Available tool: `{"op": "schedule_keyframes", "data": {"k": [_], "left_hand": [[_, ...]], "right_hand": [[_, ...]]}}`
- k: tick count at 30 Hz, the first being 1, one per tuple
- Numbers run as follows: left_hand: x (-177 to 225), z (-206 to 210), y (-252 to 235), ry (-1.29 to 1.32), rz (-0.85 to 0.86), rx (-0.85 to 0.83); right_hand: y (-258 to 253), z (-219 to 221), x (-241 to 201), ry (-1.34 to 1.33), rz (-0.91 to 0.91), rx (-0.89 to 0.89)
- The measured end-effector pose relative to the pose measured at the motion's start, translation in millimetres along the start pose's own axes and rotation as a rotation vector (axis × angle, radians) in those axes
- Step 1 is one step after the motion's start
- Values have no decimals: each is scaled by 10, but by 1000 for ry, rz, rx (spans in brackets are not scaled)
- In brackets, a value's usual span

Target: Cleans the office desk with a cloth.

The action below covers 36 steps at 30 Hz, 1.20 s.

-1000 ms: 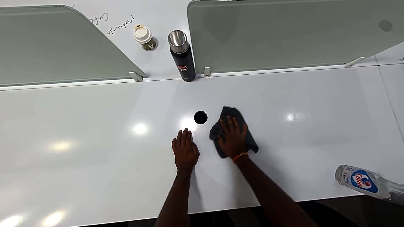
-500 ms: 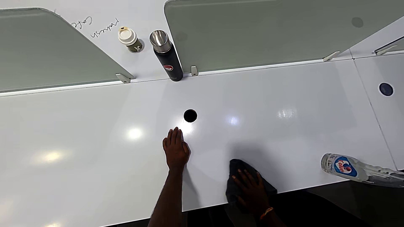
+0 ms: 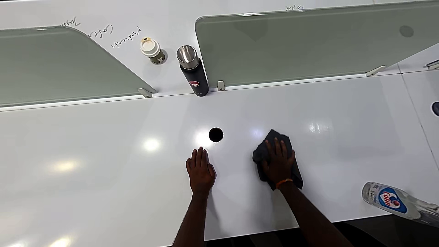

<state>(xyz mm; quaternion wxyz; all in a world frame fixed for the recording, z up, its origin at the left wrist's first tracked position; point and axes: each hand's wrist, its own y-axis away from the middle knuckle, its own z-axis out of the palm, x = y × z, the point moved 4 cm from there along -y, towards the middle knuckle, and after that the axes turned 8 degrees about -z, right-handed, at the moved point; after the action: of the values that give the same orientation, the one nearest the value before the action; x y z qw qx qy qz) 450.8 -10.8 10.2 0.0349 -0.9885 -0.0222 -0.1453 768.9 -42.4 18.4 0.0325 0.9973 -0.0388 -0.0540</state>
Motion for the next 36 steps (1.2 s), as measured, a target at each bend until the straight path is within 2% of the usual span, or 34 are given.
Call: {"op": "schedule_keyframes", "data": {"k": [8,11,15,22,27,31,36], "left_hand": [[-9,15,13,-14,4,2],[-11,17,12,-12,3,0],[-6,28,24,-24,0,-19],[-16,35,24,-24,-1,-31],[-21,27,24,6,-8,-43],[-37,12,37,99,-30,-41],[-85,-21,57,247,-38,-10]], "right_hand": [[-1284,-31,-1,-75,151,50],[-1541,-55,-46,-89,210,65],[-1623,-68,-130,-93,235,79],[-1373,-28,-411,-94,58,117],[-927,61,-947,-94,-68,141],[-451,140,-1396,-130,-166,67],[-31,172,-1786,-182,-393,69]]}}
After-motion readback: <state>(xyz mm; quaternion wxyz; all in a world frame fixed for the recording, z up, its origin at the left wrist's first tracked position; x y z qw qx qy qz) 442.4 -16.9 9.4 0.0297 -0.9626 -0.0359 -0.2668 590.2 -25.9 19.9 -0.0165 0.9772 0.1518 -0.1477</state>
